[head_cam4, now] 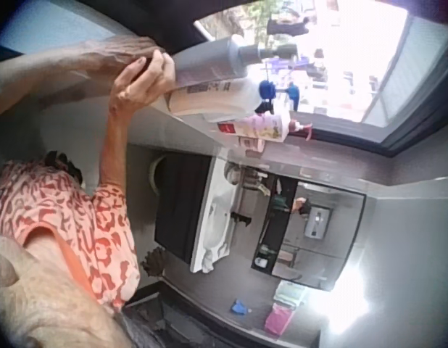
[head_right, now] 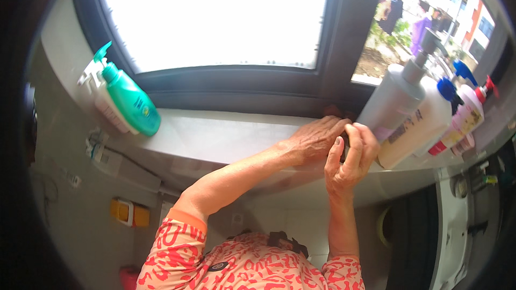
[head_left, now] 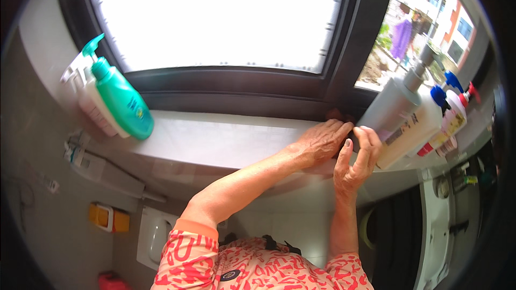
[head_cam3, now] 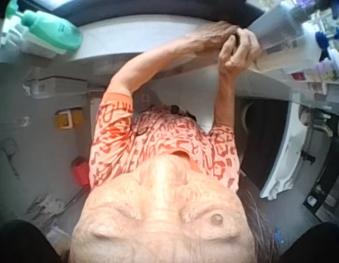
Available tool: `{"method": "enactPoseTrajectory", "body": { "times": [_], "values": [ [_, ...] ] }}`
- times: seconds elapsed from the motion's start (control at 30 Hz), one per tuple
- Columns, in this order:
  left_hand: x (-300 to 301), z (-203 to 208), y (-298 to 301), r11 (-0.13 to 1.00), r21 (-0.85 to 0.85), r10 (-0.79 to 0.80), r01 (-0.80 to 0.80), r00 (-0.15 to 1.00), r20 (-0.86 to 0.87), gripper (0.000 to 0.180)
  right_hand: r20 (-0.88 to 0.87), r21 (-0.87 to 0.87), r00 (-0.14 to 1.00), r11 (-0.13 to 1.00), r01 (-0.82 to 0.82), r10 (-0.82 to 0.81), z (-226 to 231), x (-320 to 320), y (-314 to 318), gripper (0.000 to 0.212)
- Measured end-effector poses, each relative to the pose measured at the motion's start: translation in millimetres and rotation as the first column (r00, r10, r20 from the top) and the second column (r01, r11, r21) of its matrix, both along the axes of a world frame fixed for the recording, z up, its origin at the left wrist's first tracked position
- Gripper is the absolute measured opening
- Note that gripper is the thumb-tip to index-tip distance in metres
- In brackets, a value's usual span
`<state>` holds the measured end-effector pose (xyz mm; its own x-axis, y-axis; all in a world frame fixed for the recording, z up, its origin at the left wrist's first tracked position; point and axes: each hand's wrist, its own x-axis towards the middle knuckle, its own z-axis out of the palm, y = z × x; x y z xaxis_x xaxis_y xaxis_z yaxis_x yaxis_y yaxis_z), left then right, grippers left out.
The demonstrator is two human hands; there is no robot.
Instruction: The person cleans a bathroom window sill and adjacent wall using a brown cloth. They systematically move several bottles of liquid soap and lotion aside to wipe the sill, then return them to their original positions. The person also wipes the wall area above a toilet paper dispenser.
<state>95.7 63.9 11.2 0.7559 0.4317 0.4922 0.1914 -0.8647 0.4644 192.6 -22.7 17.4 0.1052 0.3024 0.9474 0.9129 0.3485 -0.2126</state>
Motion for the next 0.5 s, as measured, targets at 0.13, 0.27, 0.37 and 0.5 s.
{"method": "enactPoseTrajectory", "body": {
  "times": [0.13,0.27,0.37,0.5],
  "values": [
    [-9.1,-0.8,6.3,0.991,-0.116,-0.067,0.072,0.997,0.049,0.051,-0.064,-0.299,0.98,0.933,-0.197,0.187,6.1,-9.3,8.2,0.035],
    [-22.4,-3.4,-1.1,0.984,-0.165,-0.01,0.066,0.948,0.317,0.08,-0.148,-0.424,0.949,0.849,-0.315,0.279,17.6,-18.2,14.9,0.044],
    [-45.6,-1.6,-13.1,0.945,-0.327,0.123,-0.022,0.948,0.293,0.095,-0.266,-0.547,0.91,0.727,-0.415,0.319,13.4,-19.6,16.8,0.046],
    [-92.1,27.2,-45.5,0.95,-0.136,0.302,-0.282,0.941,0.154,0.103,0.2,-0.632,0.973,0.774,0.035,0.119,-4.9,-16.8,20.3,0.049]
  ]
}}
